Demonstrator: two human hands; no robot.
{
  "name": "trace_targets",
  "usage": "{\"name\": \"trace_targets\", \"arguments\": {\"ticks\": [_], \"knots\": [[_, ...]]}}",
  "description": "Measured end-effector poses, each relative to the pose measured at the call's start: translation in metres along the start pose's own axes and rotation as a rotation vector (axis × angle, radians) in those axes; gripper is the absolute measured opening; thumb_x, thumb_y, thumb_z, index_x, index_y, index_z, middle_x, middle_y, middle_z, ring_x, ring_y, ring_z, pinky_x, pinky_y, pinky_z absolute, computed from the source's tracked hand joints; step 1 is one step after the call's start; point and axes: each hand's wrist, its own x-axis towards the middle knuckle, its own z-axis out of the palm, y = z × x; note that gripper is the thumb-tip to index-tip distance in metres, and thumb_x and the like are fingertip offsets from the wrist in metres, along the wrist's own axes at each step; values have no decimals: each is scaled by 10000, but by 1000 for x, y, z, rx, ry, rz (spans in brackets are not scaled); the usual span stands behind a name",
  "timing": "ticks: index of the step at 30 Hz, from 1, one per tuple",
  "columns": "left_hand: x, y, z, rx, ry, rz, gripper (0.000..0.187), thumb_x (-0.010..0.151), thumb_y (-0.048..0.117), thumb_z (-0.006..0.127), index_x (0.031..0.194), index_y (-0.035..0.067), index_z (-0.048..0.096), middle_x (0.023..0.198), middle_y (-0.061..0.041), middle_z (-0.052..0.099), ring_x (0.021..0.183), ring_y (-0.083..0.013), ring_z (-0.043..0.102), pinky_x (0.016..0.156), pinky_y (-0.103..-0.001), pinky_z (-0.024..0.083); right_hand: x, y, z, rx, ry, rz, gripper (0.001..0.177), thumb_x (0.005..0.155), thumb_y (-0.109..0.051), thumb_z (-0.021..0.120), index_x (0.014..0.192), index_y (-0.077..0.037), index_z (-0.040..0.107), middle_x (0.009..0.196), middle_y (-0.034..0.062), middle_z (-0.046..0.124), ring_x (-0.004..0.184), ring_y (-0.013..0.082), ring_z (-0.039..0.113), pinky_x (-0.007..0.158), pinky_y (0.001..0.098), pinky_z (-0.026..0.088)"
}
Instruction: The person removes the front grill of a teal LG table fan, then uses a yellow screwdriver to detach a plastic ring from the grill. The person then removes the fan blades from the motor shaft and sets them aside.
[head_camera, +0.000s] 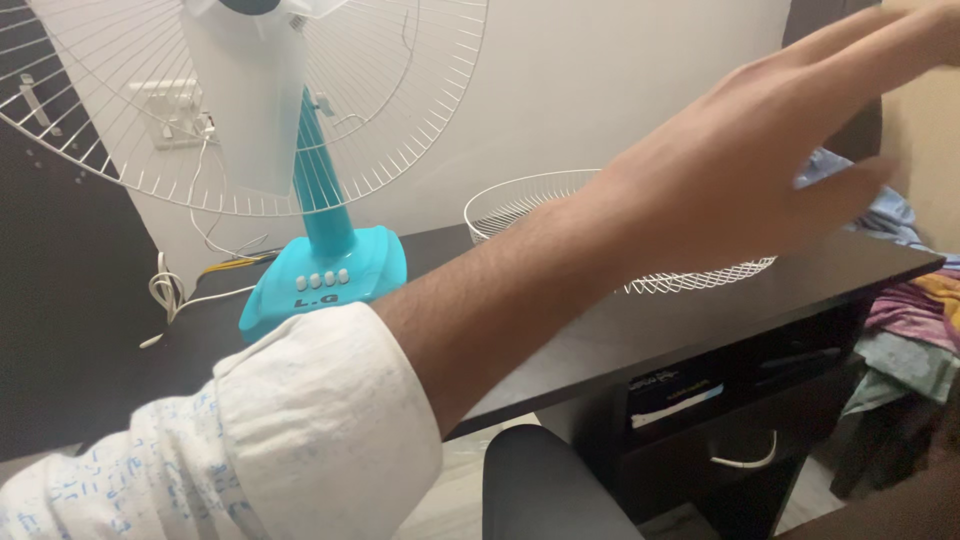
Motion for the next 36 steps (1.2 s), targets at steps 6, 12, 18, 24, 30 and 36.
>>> {"name": "trace_targets", "arguments": {"ticks": [6, 12, 18, 24, 30, 36], "knots": [[-23, 2, -22, 214, -136, -99, 480, 952, 147, 751, 1366, 163, 510, 1347, -72, 654, 1320, -272, 625, 1127, -421, 528, 4, 4, 3, -14, -12, 2, 287, 1073, -228, 511, 1265, -24, 572, 1173, 163, 664, 1125, 231, 664, 856, 426, 578], [-51, -6, -45, 275, -340, -373, 474, 938, 243, 768, 1356, 169, 557, 1346, -40, 668, 1303, -220, 635, 1086, -402, 547, 11, 7, 13, -26, -32, 1, 269, 1061, -202, 516, 1247, -21, 589, 1169, 181, 676, 1124, 242, 669, 846, 433, 584], [-86, -9, -67, 378, -542, -824, 582, 824, 281, 792, 1350, 212, 551, 1389, -34, 578, 1290, -260, 566, 993, -435, 521, 15, 9, 22, -48, -44, 0, 253, 1049, -176, 521, 1228, -19, 606, 1165, 198, 688, 1123, 253, 675, 836, 440, 589], [-128, -20, -79, 479, -560, -952, 498, 873, 241, 720, 1348, 224, 570, 1416, -55, 539, 1281, -291, 568, 995, -448, 513, 5, -6, 41, -148, -111, -23, 238, 1036, -150, 527, 1209, -17, 623, 1160, 216, 701, 1122, 264, 681, 826, 448, 594], [-150, -32, -82, 466, -456, -1022, 280, 931, 260, 658, 1198, 176, 675, 1289, -64, 635, 1170, -273, 644, 976, -426, 519, -36, -60, 76, -232, -405, -192, 186, 965, -81, 556, 1085, -26, 687, 1135, 192, 728, 1229, 211, 688, 893, 415, 586], [-162, -41, -76, 436, -306, -873, 184, 934, 225, 656, 1047, 110, 743, 1082, -89, 736, 1063, -280, 686, 922, -415, 535, -42, -81, 99, -493, -358, -172, 186, 917, -128, 688, 1090, -70, 723, 938, 105, 791, 905, 213, 795, 872, 385, 611]]}}
